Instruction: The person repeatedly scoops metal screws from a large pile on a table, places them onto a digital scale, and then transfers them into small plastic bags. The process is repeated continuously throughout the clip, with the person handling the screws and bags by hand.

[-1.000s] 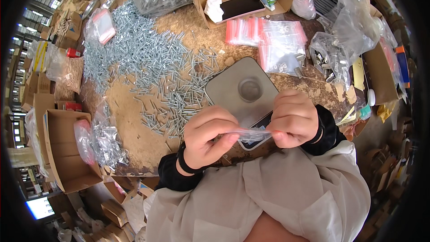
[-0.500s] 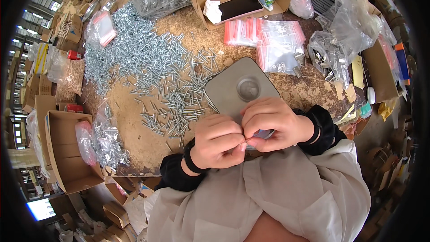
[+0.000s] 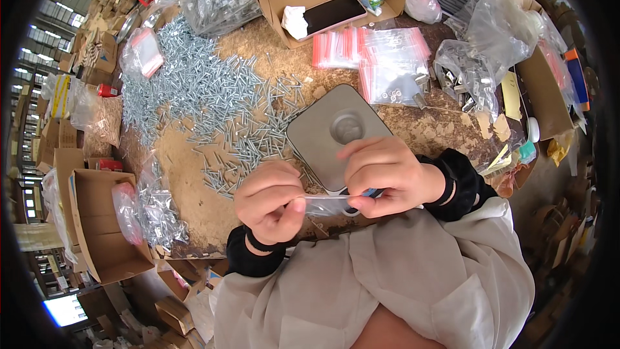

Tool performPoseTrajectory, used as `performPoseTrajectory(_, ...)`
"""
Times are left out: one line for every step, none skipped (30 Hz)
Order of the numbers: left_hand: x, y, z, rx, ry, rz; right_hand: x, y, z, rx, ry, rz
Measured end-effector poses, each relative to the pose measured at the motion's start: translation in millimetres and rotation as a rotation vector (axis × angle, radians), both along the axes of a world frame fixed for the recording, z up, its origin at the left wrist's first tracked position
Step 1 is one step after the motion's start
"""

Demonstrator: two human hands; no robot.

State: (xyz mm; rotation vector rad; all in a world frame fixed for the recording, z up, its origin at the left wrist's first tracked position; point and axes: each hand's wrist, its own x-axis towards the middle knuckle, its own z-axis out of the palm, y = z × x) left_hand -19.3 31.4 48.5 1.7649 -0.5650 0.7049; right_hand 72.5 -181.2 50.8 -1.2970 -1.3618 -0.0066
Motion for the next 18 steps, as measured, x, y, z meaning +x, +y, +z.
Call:
performPoseTrajectory(0.2,-0.3,0.5,0.004,-0.013,-0.004,-0.1,0.0,0.4,0.001,-0.008,0.003)
performPoseTrajectory(1.4,-1.0,0.7,0.008,-0.026,-0.006,-0.3,0.0,1.0,0.003,-0.015,0.007)
performPoseTrajectory(-1.7,0.5,3.7,0.019,-0.037,0.021,0.3,1.7,3.6,0.008,-0.011,0.015)
performPoseTrajectory(-3.9,2.8,4.6,-0.029,-0.040,0.043,-0.4,0.9,4.9,0.016,-0.012,0.019)
performPoseTrajectory(-5.7,3.3,4.4,-0.076,-0.043,0.067,-0.8,-1.5,5.6,0.024,-0.013,0.025)
performPoseTrajectory(-9.4,7.7,3.5,-0.118,-0.049,0.099,0.4,-4.9,3.3,0.019,-0.002,0.019)
performPoseTrajectory(-13.3,15.5,1.6,-0.255,-0.056,0.185,1.2,-9.6,2.7,0.031,0.005,-0.035)
performPoseTrajectory(-20.7,25.8,7.3,-0.376,-0.037,0.352,1.9,-14.0,1.0,0.033,0.013,-0.075)
performPoseTrajectory(-31.4,37.2,12.7,-0.497,-0.029,0.528,2.8,-14.0,1.6,0.051,0.027,-0.105)
performPoseTrajectory(-38.9,49.2,19.2,-0.624,-0.018,0.684,3.9,-16.9,0.9,0.060,0.036,-0.139)
performPoseTrajectory(-49.7,69.0,23.9,-0.651,-0.048,0.770,3.9,-17.7,0.9,0.069,0.054,-0.156)
performPoseTrajectory(-63.1,91.1,25.0,-0.676,-0.083,0.859,4.3,-17.3,-1.8,0.079,0.073,-0.168)
performPoseTrajectory(-69.4,112.8,23.7,-0.667,-0.220,1.038,4.4,-15.5,-2.1,0.069,0.055,-0.161)
performPoseTrajectory(-85.6,138.6,24.5,-0.624,-0.247,1.034,4.6,-16.5,-3.3,0.060,0.038,-0.165)
performPoseTrajectory(-101.6,161.2,22.6,-0.586,-0.214,1.087,3.4,-17.2,-3.8,0.043,0.019,-0.171)
performPoseTrajectory(-113.7,181.3,20.3,-0.551,-0.172,1.130,2.2,-17.3,-3.2,0.036,-0.017,-0.166)
performPoseTrajectory(-124.7,199.7,18.0,-0.459,-0.067,1.188,2.7,-15.7,-1.2,0.023,-0.055,-0.162)
performPoseTrajectory(-139.1,213.2,16.0,-0.366,0.039,1.251,3.6,-12.7,2.0,0.008,-0.092,-0.147)
